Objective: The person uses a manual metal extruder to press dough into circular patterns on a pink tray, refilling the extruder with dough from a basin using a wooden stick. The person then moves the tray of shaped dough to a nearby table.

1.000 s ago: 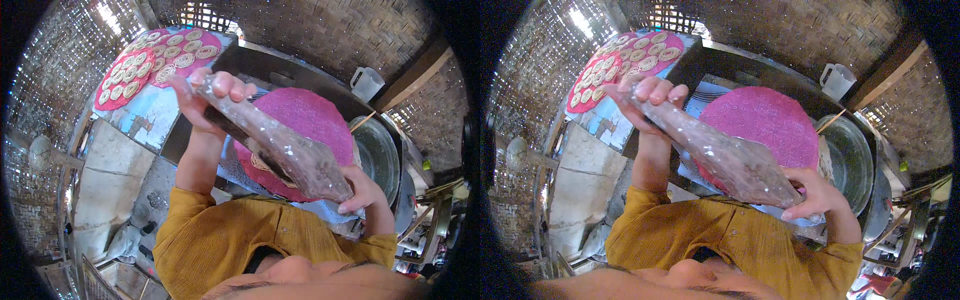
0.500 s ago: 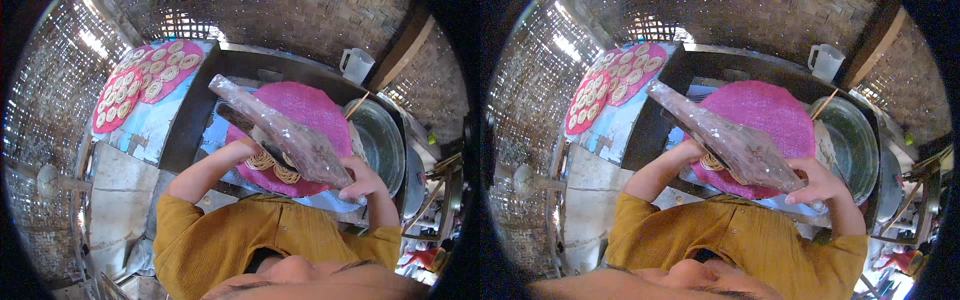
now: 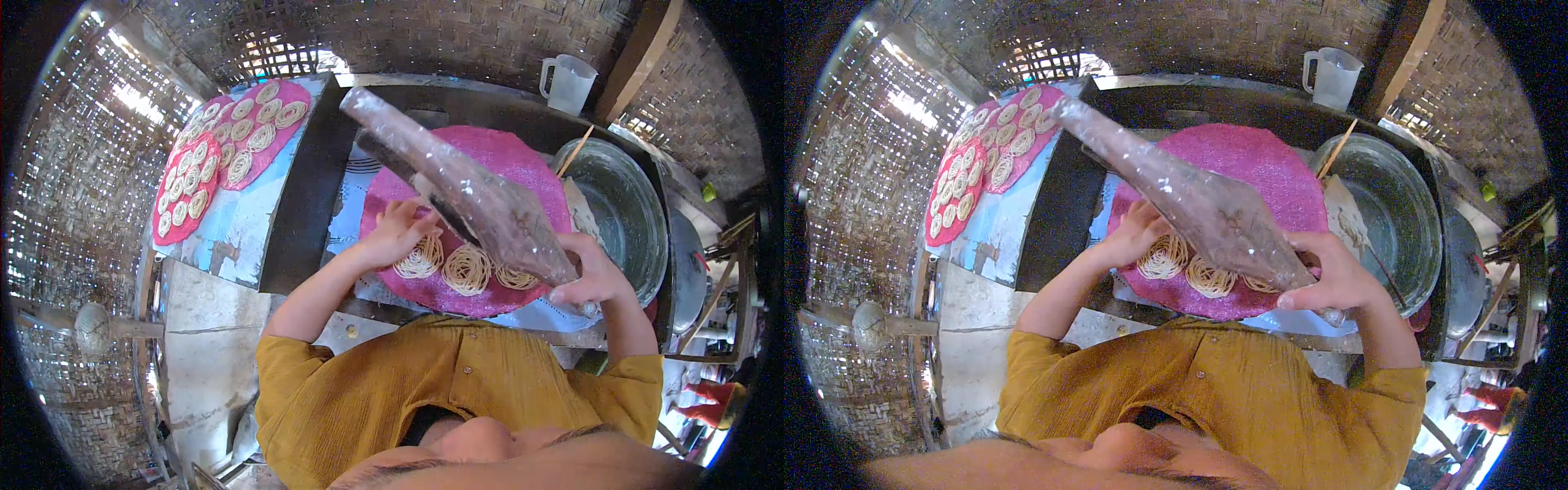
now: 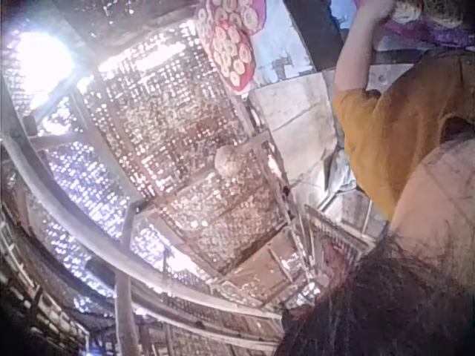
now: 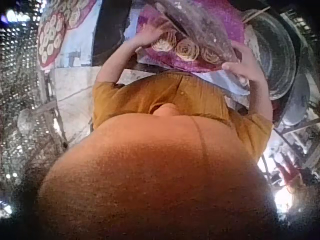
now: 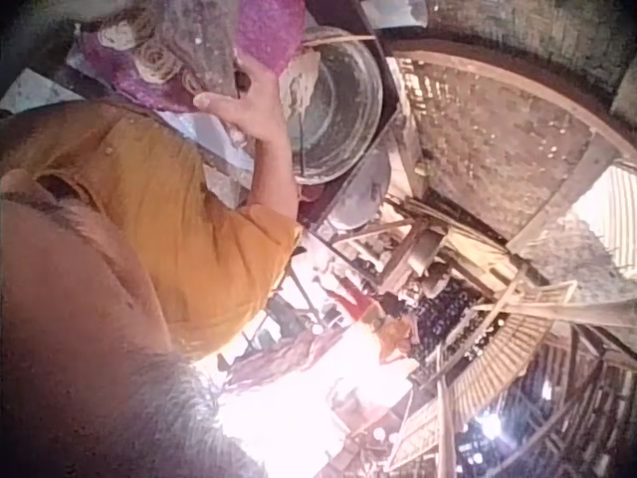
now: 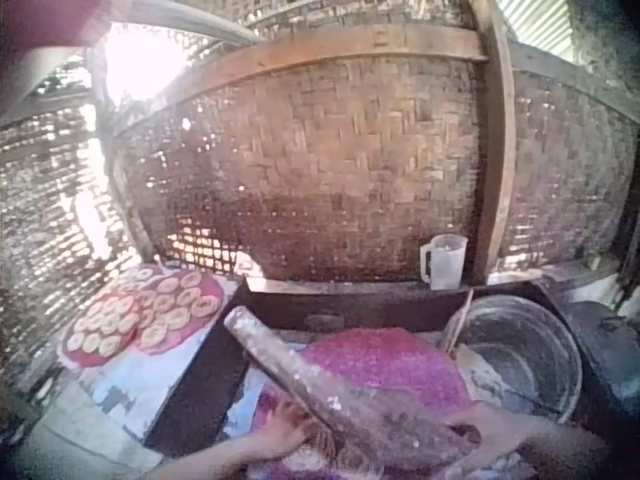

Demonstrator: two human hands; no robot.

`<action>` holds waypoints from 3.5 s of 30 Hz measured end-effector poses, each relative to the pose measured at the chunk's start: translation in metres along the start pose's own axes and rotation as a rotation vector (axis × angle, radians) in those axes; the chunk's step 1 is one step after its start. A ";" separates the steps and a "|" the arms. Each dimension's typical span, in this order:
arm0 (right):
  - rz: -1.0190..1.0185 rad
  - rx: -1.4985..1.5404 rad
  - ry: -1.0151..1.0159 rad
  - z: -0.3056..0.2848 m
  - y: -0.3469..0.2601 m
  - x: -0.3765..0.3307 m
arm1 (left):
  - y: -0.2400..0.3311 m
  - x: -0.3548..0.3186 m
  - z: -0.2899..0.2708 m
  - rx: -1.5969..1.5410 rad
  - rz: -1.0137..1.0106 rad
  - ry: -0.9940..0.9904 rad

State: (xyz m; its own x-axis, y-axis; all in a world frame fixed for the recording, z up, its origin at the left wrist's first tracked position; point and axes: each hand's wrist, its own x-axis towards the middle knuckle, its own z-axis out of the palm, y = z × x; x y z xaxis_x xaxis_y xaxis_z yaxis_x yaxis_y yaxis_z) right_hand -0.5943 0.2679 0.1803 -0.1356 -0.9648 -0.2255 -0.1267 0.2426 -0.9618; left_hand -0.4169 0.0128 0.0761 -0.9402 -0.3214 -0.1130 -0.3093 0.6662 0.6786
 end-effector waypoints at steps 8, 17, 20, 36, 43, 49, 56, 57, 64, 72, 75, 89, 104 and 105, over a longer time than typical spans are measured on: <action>-0.077 0.022 0.060 -0.007 0.011 -0.007 | 0.021 0.024 -0.046 0.101 -0.256 0.216; 0.024 0.314 -0.097 -0.014 0.004 0.002 | 0.077 0.081 -0.097 -1.788 1.124 -0.350; 0.171 0.218 -0.050 -0.023 -0.005 0.005 | 0.056 0.103 -0.085 -1.899 0.985 -0.304; 0.109 -0.087 -0.007 -0.028 -0.014 0.022 | 0.049 0.087 -0.083 -1.906 0.815 0.152; 0.062 -0.131 -0.061 -0.015 -0.030 0.009 | 0.053 0.065 -0.095 -1.927 0.924 -0.034; 0.060 -0.334 0.092 -0.025 -0.050 -0.002 | 0.068 0.070 -0.097 -1.965 0.934 -0.057; 0.019 -0.320 0.062 -0.010 -0.040 0.022 | 0.057 0.053 -0.121 -1.791 1.002 0.046; -0.074 -0.216 0.023 -0.009 -0.035 0.021 | 0.059 0.049 -0.119 -1.799 0.980 0.050; -0.004 -0.220 0.006 -0.020 -0.028 -0.006 | 0.058 0.057 -0.083 -1.926 0.882 -0.107; 0.071 -0.155 0.102 -0.023 -0.019 -0.011 | 0.042 0.106 -0.018 -1.552 0.076 -0.616; 0.025 -0.233 0.131 -0.024 -0.009 -0.007 | 0.006 0.109 0.028 -1.081 0.000 -0.376; 0.066 -0.095 0.363 -0.038 0.008 -0.008 | 0.023 0.079 0.004 0.045 0.049 -0.034; -0.016 0.168 0.173 -0.026 0.010 -0.018 | 0.106 0.093 -0.089 -1.763 0.482 -0.018; 0.037 0.258 0.079 -0.027 0.009 -0.019 | 0.112 0.097 -0.091 -1.780 0.533 0.054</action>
State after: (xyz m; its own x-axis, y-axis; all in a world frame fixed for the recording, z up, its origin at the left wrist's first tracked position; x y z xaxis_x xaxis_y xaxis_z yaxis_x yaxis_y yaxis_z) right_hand -0.6192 0.2911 0.1799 -0.2131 -0.9424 -0.2579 0.1331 0.2335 -0.9632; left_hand -0.5299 -0.0046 0.2069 -0.8594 -0.3841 0.3376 0.5095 -0.6991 0.5017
